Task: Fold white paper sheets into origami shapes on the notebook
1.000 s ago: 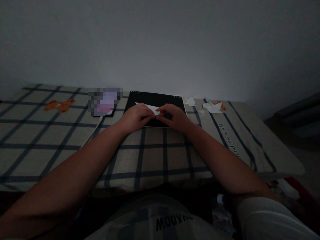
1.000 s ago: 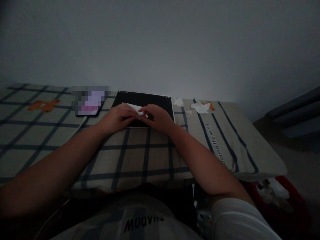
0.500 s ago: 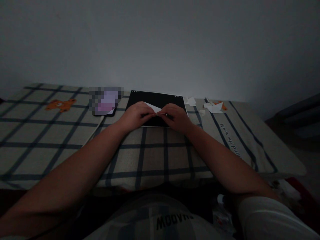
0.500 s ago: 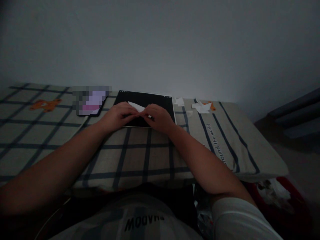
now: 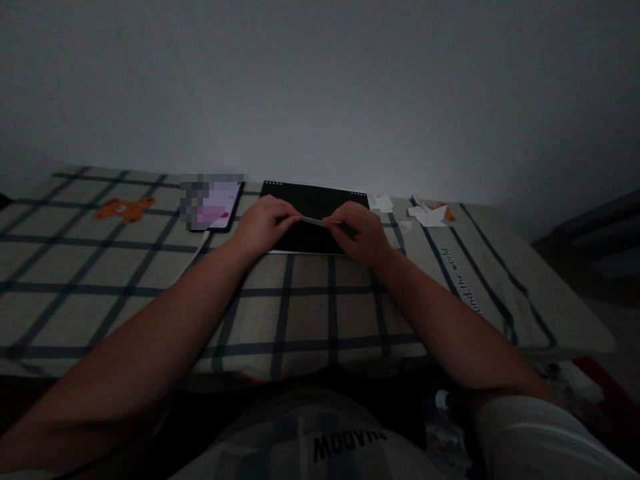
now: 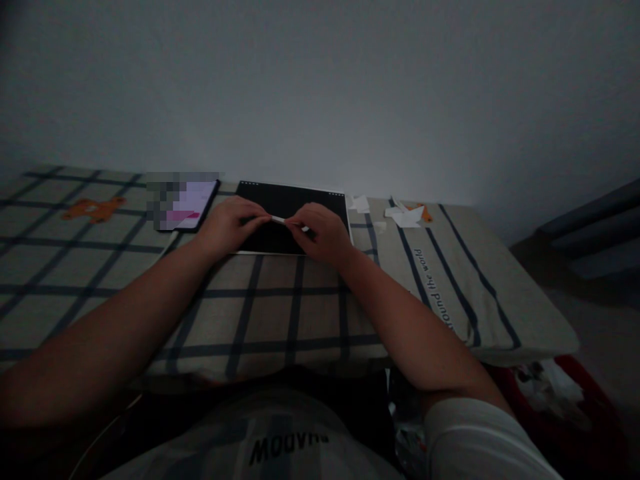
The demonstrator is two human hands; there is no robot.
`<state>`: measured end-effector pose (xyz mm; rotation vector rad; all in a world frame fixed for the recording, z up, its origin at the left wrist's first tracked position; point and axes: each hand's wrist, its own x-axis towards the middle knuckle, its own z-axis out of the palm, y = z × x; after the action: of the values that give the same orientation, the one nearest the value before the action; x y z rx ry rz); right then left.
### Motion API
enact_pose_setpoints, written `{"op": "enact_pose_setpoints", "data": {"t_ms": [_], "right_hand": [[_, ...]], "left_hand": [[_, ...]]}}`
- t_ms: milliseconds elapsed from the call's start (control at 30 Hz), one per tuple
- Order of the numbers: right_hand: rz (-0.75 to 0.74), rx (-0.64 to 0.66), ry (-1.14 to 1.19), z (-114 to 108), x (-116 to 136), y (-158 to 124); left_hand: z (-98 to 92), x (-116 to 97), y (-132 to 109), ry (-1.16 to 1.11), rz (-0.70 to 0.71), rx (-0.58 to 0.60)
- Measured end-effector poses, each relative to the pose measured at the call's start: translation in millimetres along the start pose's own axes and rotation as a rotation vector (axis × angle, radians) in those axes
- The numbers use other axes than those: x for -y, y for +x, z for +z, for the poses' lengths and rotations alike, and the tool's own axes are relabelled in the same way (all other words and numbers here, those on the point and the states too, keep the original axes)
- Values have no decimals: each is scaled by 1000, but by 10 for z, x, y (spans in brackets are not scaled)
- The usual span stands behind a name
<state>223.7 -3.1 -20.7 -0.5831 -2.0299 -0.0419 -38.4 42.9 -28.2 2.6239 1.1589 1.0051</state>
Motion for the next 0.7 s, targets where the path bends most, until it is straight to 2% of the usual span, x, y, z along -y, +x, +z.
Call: {"op": "enact_pose_setpoints", "data": {"t_ms": [200, 400, 567, 700], "right_hand": [[-73, -70, -18, -5, 10, 4], [-25, -26, -36, -11, 43, 5], [-63, -76, -25, -38, 53, 16], [-2, -50, -28, -62, 23, 10]], "left_hand": [[-8, 4, 4, 32, -42, -8], [-7, 18, 2, 38, -67, -57], [-22, 45, -4, 37, -94, -61], [-12, 68, -11, 34, -78, -72]]}}
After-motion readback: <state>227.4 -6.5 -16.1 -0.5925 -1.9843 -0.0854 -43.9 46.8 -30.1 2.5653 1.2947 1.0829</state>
